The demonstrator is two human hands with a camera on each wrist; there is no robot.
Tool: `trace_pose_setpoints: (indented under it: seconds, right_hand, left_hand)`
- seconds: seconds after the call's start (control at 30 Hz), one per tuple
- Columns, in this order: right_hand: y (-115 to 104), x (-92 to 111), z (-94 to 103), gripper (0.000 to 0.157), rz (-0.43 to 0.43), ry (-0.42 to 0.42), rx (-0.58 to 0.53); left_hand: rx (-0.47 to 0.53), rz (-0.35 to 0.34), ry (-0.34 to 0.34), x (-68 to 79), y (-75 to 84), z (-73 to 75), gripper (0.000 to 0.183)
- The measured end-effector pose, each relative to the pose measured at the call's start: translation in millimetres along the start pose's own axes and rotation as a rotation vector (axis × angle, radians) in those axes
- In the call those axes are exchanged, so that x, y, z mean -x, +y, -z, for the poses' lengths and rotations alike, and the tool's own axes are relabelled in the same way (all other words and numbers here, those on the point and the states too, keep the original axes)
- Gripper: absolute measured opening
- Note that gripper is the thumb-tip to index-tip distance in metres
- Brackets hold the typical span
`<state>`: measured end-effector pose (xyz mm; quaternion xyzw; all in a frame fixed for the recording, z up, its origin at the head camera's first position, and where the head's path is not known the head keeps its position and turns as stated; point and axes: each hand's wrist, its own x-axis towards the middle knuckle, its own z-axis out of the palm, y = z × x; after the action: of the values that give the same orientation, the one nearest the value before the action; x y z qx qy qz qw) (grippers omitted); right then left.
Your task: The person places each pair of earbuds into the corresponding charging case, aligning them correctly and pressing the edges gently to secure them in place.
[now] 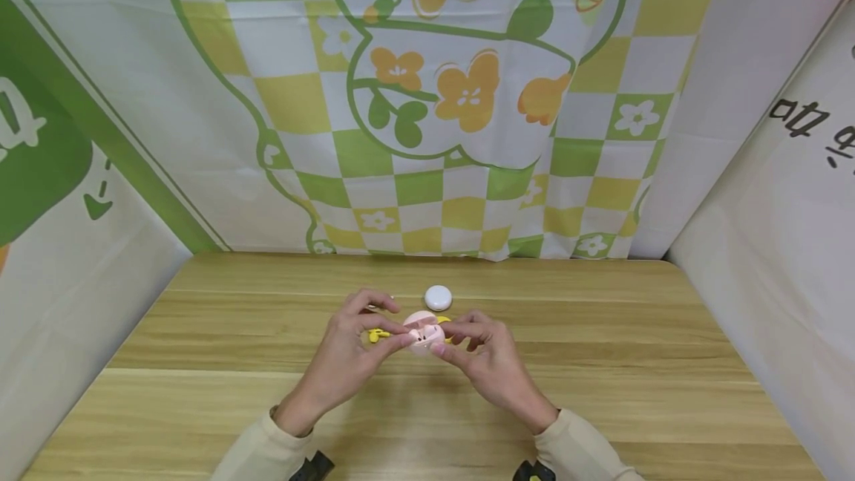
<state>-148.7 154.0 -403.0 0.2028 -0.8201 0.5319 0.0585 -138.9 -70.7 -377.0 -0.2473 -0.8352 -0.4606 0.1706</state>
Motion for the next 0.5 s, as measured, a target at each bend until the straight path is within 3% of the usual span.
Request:
trace_pose_setpoints:
  seconds: [0.27, 0.5]
  right_hand:
    - [-0.2, 0.2, 0.3, 0.024, 0.0, -0.003, -0.004]
    - [-0.9, 0.2, 1.9, 0.024, -0.028, -0.004, -0.032]
  left_hand:
    - [-0.021, 0.032, -0.034, 0.6, -1.3, 1.2, 0.008]
    - [0.108, 0.137, -0.021, -2.4, -6.5, 8.5, 0.008]
